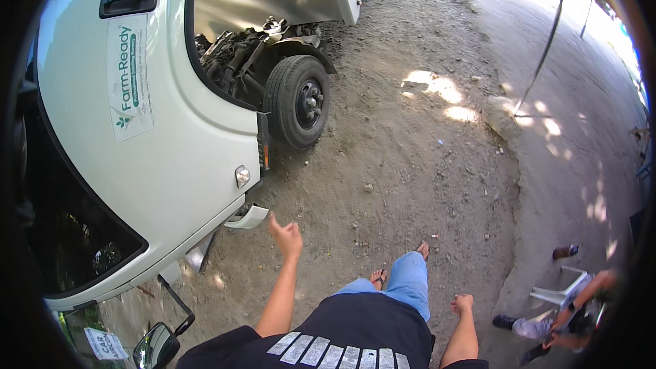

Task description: The person removes a cabin air filter from a white van, places it on a workbench, and then installs it into the passenger-side glove compartment area. The person also handles a small white plastic component and connects wiring inside the vehicle.

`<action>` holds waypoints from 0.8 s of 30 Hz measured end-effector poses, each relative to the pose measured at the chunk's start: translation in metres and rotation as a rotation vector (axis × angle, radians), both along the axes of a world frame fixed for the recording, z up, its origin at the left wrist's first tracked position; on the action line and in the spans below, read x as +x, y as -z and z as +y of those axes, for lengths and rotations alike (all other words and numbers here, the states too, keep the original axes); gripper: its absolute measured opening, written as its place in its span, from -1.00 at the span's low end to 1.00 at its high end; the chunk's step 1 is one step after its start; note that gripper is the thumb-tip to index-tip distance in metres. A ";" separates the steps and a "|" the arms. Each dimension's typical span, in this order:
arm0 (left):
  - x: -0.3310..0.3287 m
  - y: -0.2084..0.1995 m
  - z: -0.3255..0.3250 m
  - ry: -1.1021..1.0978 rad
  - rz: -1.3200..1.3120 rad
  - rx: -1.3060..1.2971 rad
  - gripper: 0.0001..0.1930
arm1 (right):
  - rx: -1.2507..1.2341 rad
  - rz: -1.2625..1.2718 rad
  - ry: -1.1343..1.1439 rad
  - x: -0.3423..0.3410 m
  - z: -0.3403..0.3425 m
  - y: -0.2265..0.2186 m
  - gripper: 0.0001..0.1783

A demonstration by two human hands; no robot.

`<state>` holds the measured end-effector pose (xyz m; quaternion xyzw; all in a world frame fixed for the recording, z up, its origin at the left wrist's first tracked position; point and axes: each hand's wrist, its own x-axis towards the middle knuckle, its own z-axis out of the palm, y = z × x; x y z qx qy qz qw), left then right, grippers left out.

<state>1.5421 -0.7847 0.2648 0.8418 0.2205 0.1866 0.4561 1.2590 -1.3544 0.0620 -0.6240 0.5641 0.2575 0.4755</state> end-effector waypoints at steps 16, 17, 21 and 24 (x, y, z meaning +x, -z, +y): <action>0.355 -0.367 -0.008 -0.241 -0.728 0.588 -0.50 | -0.100 -0.618 -0.467 0.579 -0.087 -0.122 -0.81; 0.360 -0.397 -0.001 -0.267 -0.764 0.645 -0.51 | -0.168 -0.779 -0.611 0.630 -0.058 -0.165 -0.81; 0.376 -0.516 0.021 -0.384 -0.870 0.901 -0.50 | 0.133 -1.392 -0.797 0.758 0.056 -0.374 -0.82; 0.394 -0.600 0.026 -0.485 -0.957 0.975 -0.48 | 0.277 -1.854 -1.058 0.791 0.104 -0.506 -0.84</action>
